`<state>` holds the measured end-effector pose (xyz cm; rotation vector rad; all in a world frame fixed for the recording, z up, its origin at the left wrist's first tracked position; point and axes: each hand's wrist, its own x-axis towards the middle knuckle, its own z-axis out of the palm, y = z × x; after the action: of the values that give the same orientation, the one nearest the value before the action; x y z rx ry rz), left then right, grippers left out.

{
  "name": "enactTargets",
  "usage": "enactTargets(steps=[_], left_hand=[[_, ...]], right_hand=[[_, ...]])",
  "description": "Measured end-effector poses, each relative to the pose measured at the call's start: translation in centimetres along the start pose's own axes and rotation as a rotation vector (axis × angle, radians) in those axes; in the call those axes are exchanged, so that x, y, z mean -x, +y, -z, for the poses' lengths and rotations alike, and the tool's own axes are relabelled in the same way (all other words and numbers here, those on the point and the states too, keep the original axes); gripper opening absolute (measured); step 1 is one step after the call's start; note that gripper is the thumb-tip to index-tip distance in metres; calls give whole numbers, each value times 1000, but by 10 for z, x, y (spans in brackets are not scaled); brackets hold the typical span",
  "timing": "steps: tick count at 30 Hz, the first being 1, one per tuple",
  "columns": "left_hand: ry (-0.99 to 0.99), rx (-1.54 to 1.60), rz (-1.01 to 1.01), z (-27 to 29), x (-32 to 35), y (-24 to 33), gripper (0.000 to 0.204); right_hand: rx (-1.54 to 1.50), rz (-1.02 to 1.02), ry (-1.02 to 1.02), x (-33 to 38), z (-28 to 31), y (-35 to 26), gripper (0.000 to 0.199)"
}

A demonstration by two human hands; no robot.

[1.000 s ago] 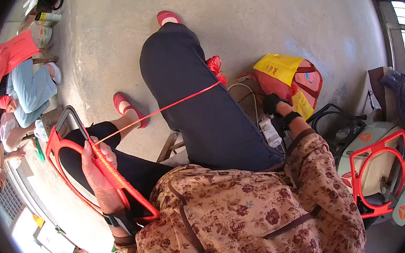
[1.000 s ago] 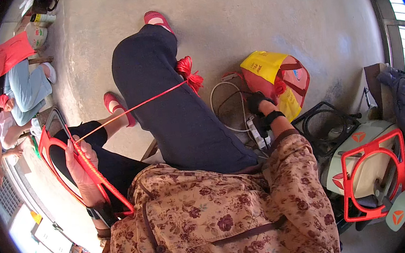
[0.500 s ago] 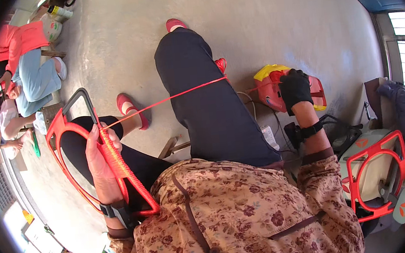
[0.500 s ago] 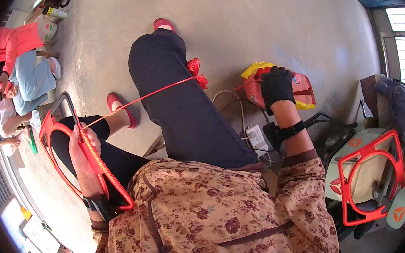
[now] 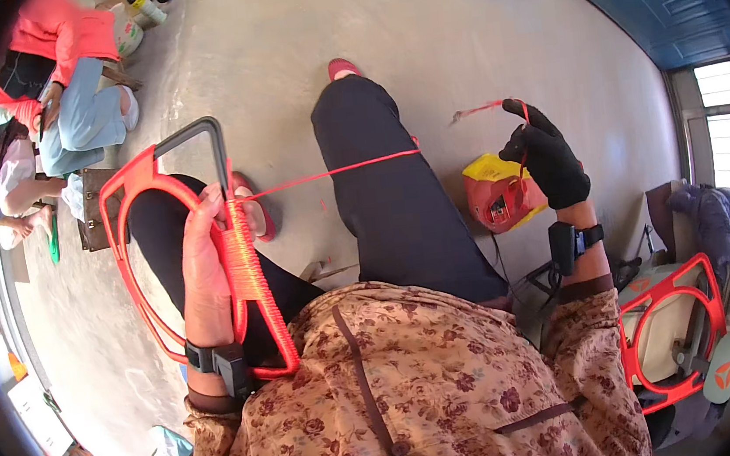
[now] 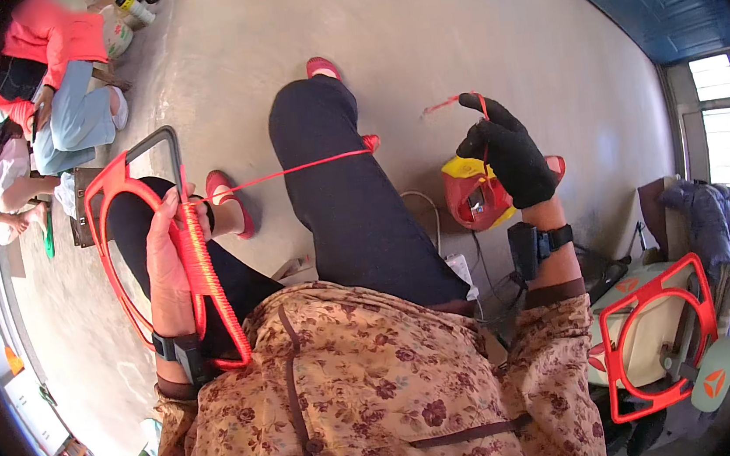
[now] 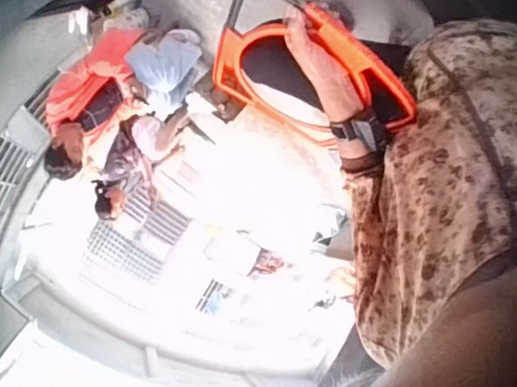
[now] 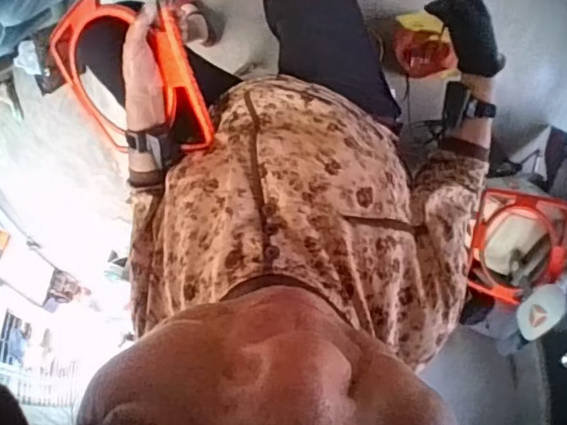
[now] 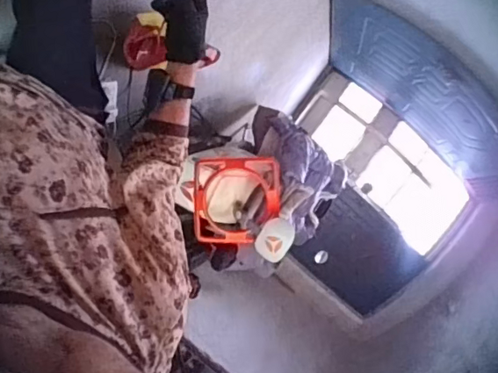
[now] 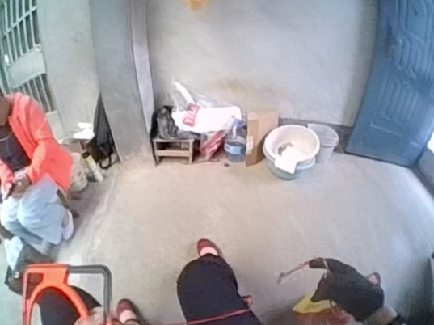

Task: The person is weaving a red plastic cord onto a red plastic chair frame.

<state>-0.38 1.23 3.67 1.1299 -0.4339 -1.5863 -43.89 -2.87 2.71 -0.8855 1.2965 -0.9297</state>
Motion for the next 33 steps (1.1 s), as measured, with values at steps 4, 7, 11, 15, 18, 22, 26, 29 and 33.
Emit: enactTargets(steps=[4, 7, 11, 15, 18, 22, 26, 29, 33], left_hand=[[320, -25, -325, 1, -3, 3, 12], [350, -117, -417, -1, 2, 0, 12], [392, -219, -492, -4, 15, -1, 15], [492, -511, -876, -18, 18, 0, 17], [140, -499, -800, -39, 19, -13, 10], [-110, -385, -517, -60, 16, -27, 19], [-148, -183, -364, -64, 2, -26, 21], [-166, -145, -294, -62, -7, -23, 21], [-171, 53, -230, -57, -12, -22, 16]], right_hand=[[85, 142, -92, -4, -43, -51, 41], [173, 234, -154, -10, -71, -82, 37], [250, 310, -206, -19, -105, -105, 22], [238, 250, -273, -20, -134, -110, 16], [82, 213, -254, -12, -155, -93, 14], [196, 304, -360, -5, -172, -66, 15], [203, 146, -385, -5, -176, -48, 15], [60, 113, -475, -4, -174, -43, 16], [504, 224, -474, -1, -178, -45, 12]])
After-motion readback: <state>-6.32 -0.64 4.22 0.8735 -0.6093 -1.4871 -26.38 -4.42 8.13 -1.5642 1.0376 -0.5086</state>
